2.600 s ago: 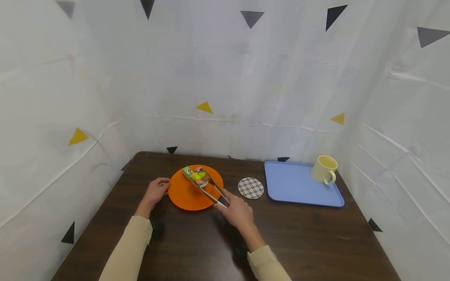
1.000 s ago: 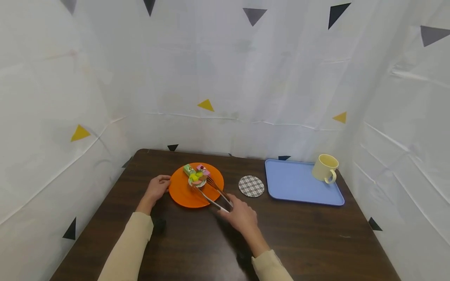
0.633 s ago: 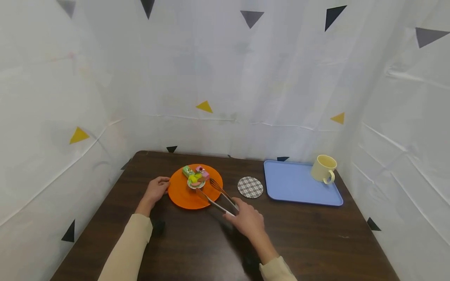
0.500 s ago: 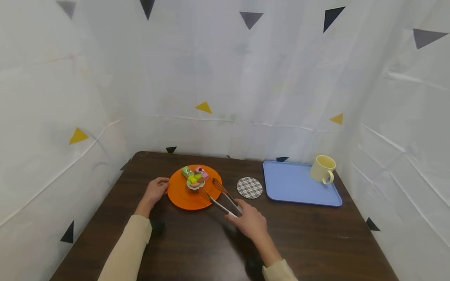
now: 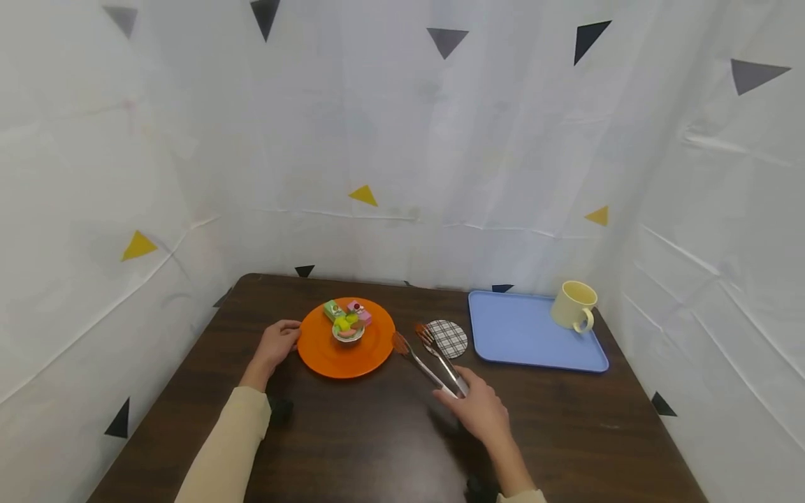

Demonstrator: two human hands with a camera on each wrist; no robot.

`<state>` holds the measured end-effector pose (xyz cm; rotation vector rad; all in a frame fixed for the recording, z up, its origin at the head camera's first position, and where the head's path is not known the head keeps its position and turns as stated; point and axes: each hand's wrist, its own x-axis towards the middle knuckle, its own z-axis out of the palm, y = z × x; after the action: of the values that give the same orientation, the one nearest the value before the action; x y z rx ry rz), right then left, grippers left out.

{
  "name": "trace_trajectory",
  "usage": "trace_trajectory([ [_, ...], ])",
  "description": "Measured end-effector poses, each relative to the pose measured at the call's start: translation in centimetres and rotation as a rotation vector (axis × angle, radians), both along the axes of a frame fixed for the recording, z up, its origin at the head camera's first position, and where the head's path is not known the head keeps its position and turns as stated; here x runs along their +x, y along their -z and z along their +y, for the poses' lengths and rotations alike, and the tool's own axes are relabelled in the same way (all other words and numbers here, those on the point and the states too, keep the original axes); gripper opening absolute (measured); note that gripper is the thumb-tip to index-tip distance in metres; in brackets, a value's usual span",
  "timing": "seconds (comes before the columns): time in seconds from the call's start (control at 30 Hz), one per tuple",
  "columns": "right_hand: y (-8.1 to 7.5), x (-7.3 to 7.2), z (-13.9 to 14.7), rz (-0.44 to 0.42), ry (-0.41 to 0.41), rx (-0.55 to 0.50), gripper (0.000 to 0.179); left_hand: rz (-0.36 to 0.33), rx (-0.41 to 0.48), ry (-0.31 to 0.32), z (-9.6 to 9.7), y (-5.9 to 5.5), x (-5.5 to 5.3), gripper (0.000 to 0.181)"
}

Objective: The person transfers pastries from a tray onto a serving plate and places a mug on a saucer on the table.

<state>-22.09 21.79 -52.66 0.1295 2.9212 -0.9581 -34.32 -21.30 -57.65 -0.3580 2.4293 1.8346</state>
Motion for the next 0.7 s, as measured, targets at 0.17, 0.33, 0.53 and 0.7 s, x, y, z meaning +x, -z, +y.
trace_trajectory([
  [0.17,-0.3,0.8,2.3,0.004,0.051,-0.007,0.088,0.002,-0.017,0.004,0.0,0.4,-0.1,0.035],
  [0.33,-0.4,1.3,4.7,0.005,0.088,-0.023,0.085,0.008,-0.014,0.007,-0.1,0.5,-0.1,0.036],
  [0.53,-0.4,1.9,7.7,-0.014,0.127,-0.005,0.09,0.01,-0.011,0.008,0.1,0.2,0.3,0.038],
  [0.7,-0.3,2.4,9.8,-0.022,0.164,0.021,0.097,0.028,-0.006,0.013,0.0,0.1,0.2,0.037],
])
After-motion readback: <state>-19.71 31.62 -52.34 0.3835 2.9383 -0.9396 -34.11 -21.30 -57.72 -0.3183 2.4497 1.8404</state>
